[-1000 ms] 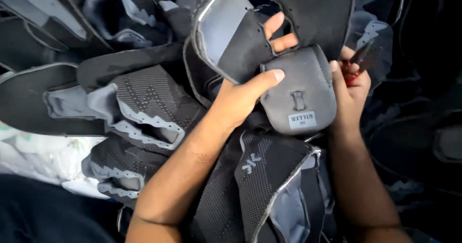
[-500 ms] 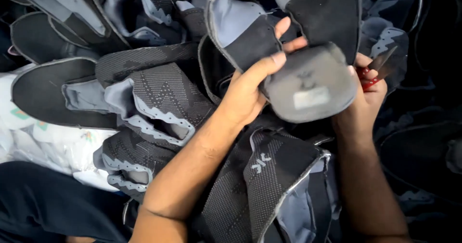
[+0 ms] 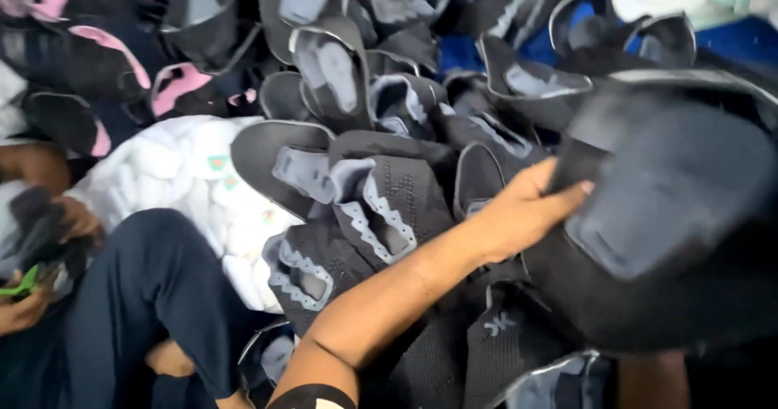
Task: The person trims excess threads from shoe uppers using small snips.
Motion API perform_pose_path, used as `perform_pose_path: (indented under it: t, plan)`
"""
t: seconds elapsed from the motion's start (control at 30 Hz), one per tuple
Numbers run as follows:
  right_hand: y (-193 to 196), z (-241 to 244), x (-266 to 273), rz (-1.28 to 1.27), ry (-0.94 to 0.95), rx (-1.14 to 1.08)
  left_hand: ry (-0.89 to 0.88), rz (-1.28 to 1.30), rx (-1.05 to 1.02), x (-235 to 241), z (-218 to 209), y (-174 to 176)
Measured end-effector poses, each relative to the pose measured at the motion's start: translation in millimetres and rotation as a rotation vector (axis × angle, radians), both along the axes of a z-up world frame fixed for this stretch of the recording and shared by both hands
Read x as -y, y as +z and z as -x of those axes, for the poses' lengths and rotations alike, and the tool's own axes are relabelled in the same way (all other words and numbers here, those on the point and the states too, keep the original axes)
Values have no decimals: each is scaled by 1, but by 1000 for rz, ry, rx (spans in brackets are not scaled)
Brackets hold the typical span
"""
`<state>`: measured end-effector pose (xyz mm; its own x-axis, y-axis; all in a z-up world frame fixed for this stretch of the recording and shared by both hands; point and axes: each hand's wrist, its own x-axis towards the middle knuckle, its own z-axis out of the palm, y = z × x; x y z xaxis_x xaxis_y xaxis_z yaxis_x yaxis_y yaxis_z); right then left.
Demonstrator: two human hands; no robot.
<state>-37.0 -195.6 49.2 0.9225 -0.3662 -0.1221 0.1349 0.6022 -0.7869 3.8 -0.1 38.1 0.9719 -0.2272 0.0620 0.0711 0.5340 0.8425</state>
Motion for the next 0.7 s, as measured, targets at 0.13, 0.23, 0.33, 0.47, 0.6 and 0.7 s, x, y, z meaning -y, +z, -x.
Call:
perform_pose_path:
  t: [0.13,0.23,0.33,0.47,0.6,0.7]
  plan:
    - [-2,19,16,11,20,41,-255,-134,111,12,9,41]
    - [-38,24,30,21,33,69,-410,-315,276,19,13,68]
    - [-84,21,38,26,46,92,-557,-484,439,21,18,97]
    - [-119,10,43,42,40,116,-251,-875,613,11,-9,129]
    - [-104,11,46,64,34,118,462,-326,305,-65,-66,147]
    - [-64,16,25,68,26,122,597,126,98,-77,-44,163]
